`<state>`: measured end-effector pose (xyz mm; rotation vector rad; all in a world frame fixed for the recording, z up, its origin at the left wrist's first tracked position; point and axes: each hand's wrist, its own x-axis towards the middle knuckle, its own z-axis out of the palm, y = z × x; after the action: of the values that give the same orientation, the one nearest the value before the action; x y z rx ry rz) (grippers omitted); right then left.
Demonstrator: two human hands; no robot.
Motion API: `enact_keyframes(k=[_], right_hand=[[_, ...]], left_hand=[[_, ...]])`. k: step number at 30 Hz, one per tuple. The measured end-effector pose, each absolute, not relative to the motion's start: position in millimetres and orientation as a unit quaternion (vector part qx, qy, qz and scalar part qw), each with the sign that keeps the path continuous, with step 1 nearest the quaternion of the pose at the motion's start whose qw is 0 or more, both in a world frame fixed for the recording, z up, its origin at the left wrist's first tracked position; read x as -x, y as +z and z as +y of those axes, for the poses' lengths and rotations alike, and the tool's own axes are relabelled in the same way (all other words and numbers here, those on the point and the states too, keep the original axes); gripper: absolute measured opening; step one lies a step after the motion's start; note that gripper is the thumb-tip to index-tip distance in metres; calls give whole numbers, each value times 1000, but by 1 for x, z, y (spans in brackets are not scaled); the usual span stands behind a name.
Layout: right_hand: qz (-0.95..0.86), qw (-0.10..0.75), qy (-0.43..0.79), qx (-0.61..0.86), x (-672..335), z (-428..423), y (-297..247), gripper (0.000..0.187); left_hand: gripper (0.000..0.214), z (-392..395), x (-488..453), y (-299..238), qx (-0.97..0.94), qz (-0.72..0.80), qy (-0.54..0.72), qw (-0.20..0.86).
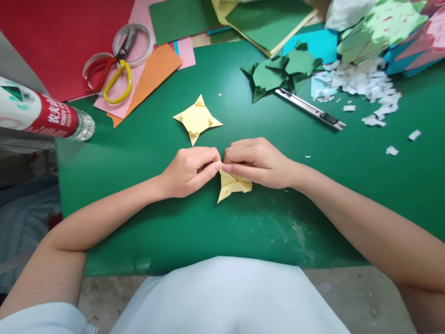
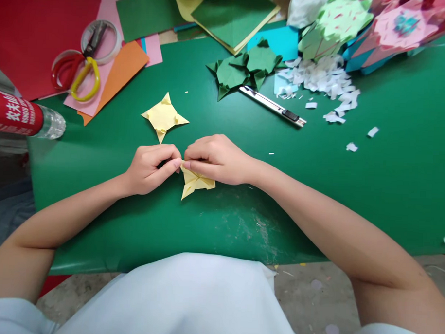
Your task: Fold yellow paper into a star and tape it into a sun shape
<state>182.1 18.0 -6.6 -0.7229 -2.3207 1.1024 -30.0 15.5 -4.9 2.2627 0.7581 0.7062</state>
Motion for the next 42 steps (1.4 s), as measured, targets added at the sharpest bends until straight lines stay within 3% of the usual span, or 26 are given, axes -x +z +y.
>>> enact_keyframes(k=[9, 23, 27, 34, 42], right_hand=[[-833, 239, 388, 314, -178, 13, -7, 50], [-808, 246, 430, 319, -180, 15, -5, 42], [-818, 230, 422, 316, -186, 19, -4, 39], [-889, 221, 238, 324, -196, 26, -11, 21], [-912, 204, 145, 324, -185, 12, -10, 18]], left_hand=[[26, 15, 30, -4, -861, 311, 266, 302], [26, 14, 30, -5, -840, 329, 288, 321], [27, 12, 29, -7, -868, 331, 279, 242], [28, 4, 27, -11, -919, 350, 183, 22], [28, 4, 27, -10, -915, 364, 175, 11]])
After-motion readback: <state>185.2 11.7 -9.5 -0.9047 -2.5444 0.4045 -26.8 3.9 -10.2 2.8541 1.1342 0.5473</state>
